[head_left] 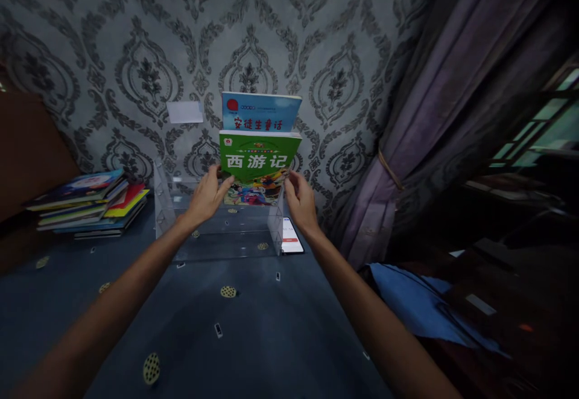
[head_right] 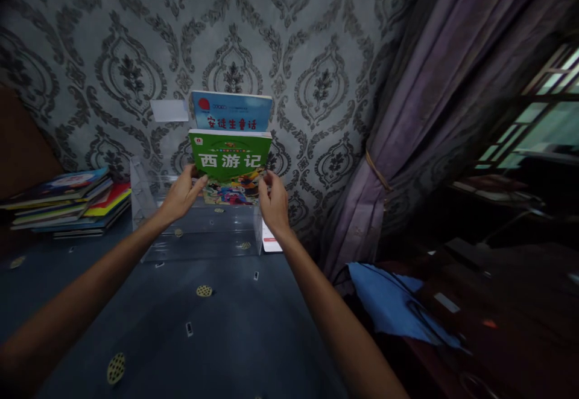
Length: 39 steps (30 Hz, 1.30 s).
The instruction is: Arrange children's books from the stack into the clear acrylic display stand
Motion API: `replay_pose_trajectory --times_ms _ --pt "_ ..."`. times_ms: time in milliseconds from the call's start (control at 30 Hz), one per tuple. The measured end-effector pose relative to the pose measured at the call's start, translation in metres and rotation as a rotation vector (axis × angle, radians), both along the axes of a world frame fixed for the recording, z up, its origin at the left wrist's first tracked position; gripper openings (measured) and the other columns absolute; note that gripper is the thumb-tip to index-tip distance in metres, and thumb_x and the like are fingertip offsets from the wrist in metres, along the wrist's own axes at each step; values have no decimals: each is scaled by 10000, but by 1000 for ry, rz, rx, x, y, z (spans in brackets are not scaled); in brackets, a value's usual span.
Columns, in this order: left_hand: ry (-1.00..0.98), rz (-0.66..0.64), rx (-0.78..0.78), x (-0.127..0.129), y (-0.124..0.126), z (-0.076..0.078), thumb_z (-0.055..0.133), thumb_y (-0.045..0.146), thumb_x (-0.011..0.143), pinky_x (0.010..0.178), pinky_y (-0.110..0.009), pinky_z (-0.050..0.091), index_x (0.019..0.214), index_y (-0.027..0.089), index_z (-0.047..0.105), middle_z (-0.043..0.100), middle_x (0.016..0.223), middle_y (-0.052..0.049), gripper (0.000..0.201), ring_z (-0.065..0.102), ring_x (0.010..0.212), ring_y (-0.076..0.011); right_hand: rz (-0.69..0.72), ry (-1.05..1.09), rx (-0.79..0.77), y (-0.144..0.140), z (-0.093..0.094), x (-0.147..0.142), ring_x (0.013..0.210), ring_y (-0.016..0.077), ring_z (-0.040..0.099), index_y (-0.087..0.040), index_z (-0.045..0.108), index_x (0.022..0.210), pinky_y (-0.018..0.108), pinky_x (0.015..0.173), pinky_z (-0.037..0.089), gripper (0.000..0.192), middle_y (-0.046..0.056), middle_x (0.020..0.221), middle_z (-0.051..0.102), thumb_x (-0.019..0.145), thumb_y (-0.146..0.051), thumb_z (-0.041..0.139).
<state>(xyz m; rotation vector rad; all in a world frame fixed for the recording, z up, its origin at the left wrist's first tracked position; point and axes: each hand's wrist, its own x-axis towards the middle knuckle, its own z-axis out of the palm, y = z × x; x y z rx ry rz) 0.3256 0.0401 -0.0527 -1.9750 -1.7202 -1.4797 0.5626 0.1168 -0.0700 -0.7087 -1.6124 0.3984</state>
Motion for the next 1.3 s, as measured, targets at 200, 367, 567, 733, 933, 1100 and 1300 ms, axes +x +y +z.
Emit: replay_pose_trajectory --times_ms 200,367,567,733,933,1100,1300 --pt "110 67 120 -7 -24 -12 379 564 1003 1053 -484 450 1295 151 487 622 1245 -167 517 558 1218 -295 41 -119 -36 -50 -42 5 1087 270 668 -175 620 1231 429 883 567 407 159 1196 697 976 -450 463" --pt "186 156 205 -30 -50 -36 384 430 1031 1091 -466 423 1246 159 525 620 1239 -138 373 536 1233 -262 227 -341 -146 -107 -108 -5 1132 244 665 -215 609 1292 434 991 544 378 115 1213 702 1009 -393 431" --pt "324 336 108 -90 -92 -78 391 315 1031 1079 -448 437 1240 175 536 636 1228 -124 291 538 1250 -246 359 -529 -243 -154 -176 -3 1264 303 618 -262 636 1320 508 1049 534 406 100 1297 695 1001 -447 465" --pt "525 290 20 -135 -121 -91 469 255 993 1090 -474 414 1154 203 617 690 1234 -95 225 552 1251 -250 478 -588 -245 -156 -176 -3 1215 279 654 -249 684 1253 472 1037 553 363 110 1254 713 1012 -407 463" --pt "682 367 -202 -180 -129 -80 439 221 971 1073 -414 433 1170 189 632 689 1234 -112 280 588 1205 -232 508 -550 -265 -157 -165 -5 1135 251 697 -234 724 1150 399 984 585 328 124 1199 723 1013 -381 466" --pt "541 723 -292 -237 -121 -60 401 185 928 1060 -621 370 1319 32 526 544 1388 -295 438 483 1311 -396 515 -544 -265 -155 -163 -6 1093 255 712 -221 736 1104 404 956 593 332 140 1166 731 1010 -392 467" --pt "457 918 -463 -281 -113 -47 438 243 918 1072 -717 272 1380 62 495 569 1385 -288 500 435 1361 -425 525 -552 -282 -156 -160 -6 1093 247 710 -225 730 1107 401 964 587 323 141 1175 725 1015 -378 461"
